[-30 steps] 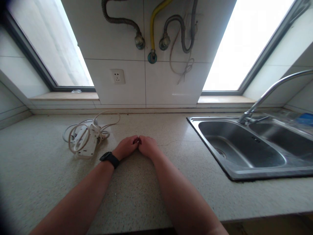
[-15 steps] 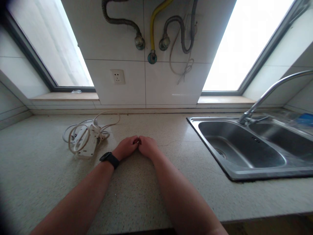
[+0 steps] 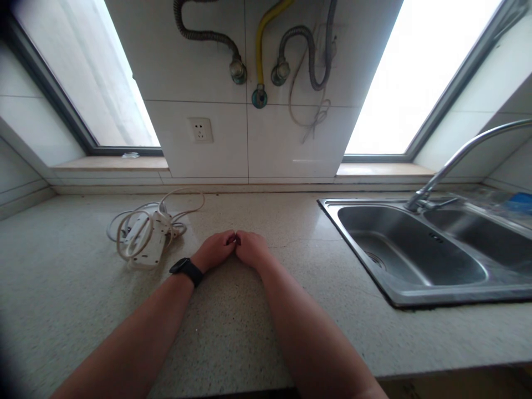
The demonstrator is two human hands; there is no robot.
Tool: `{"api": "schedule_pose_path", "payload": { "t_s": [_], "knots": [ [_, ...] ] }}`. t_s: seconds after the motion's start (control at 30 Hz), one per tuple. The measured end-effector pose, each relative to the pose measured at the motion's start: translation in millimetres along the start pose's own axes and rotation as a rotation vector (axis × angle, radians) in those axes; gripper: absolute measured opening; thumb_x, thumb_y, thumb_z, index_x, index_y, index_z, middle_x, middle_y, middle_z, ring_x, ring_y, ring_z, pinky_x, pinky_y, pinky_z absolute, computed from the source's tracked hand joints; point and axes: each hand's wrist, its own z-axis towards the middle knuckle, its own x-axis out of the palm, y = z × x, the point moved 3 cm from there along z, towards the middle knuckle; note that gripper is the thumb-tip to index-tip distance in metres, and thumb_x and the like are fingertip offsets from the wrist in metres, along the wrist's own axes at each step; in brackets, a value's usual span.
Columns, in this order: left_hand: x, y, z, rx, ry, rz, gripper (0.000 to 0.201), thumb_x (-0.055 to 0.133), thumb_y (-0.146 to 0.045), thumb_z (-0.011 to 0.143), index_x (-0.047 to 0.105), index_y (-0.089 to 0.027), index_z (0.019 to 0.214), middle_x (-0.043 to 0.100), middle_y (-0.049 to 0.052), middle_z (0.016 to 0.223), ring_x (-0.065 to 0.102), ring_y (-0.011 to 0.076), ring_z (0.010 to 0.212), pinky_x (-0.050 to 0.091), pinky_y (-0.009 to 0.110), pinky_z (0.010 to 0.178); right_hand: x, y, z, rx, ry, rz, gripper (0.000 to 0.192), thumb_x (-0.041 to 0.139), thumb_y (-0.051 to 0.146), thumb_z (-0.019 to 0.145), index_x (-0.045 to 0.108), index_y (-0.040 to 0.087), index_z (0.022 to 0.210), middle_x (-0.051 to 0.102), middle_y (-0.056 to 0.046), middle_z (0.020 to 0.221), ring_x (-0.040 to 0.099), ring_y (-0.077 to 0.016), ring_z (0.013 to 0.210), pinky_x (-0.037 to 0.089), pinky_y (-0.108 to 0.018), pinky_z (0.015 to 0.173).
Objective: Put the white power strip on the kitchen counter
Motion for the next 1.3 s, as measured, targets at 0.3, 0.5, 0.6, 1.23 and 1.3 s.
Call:
{"api": "schedule_pose_path", "payload": {
  "t_s": [0.3, 0.5, 0.6, 1.23, 1.3],
  "knots": [
    [-0.3, -0.3, 0.1, -0.005, -0.001, 0.001, 0.014, 0.046, -0.025, 0.087, 0.059, -0.020, 0.087, 0.067, 0.005, 0.081, 0.059, 0.0181, 0.073, 0.032, 0.028, 0.061, 1.8, -1.3, 1.0, -0.018, -0.012, -0.005, 0.025, 0.046, 0.024, 0.085, 0.066, 0.023, 0.100, 0.071, -0.007, 0.101, 0.063, -0.0213, 0.092, 0.038, -0.029, 0.071],
    [-1.0, -1.1, 0.2, -0.018, 0.014, -0.004, 0.015, 0.047, -0.025, 0.087, 0.060, -0.020, 0.089, 0.068, 0.005, 0.083, 0.060, 0.0182, 0.075, 0.034, 0.028, 0.063, -0.1, 0.0, 0.2, -0.027, -0.017, -0.007, 0.024, 0.047, 0.024, 0.086, 0.066, 0.023, 0.100, 0.072, -0.007, 0.101, 0.063, -0.0215, 0.092, 0.038, -0.029, 0.071],
    [-1.0, -1.1, 0.1, -0.011, 0.013, -0.011, 0.014, 0.046, -0.025, 0.087, 0.060, -0.021, 0.088, 0.068, 0.004, 0.083, 0.059, 0.0179, 0.074, 0.034, 0.027, 0.063, -0.3, 0.4, 0.2, -0.016, -0.005, -0.011, 0.025, 0.047, 0.023, 0.086, 0.066, 0.023, 0.101, 0.071, -0.008, 0.102, 0.063, -0.0213, 0.093, 0.039, -0.029, 0.072],
    [-2.5, -2.9, -0.1, -0.034, 0.025, -0.002, 0.015, 0.046, -0.026, 0.087, 0.060, -0.020, 0.088, 0.068, 0.005, 0.084, 0.060, 0.0186, 0.076, 0.034, 0.028, 0.064, -2.1, 2.2, -1.2, -0.003, 0.011, -0.010, 0.027, 0.046, 0.024, 0.087, 0.066, 0.024, 0.104, 0.071, -0.007, 0.105, 0.063, -0.0216, 0.095, 0.039, -0.029, 0.074],
    [-2.6, -3.1, -0.1, -0.045, 0.032, -0.002, 0.016, 0.045, -0.026, 0.088, 0.060, -0.020, 0.089, 0.068, 0.006, 0.084, 0.060, 0.0186, 0.077, 0.035, 0.028, 0.065, -2.0, 2.4, -1.2, 0.000, 0.019, -0.009, 0.027, 0.046, 0.024, 0.087, 0.066, 0.024, 0.105, 0.070, -0.008, 0.105, 0.063, -0.0215, 0.096, 0.040, -0.029, 0.075]
  ]
}}
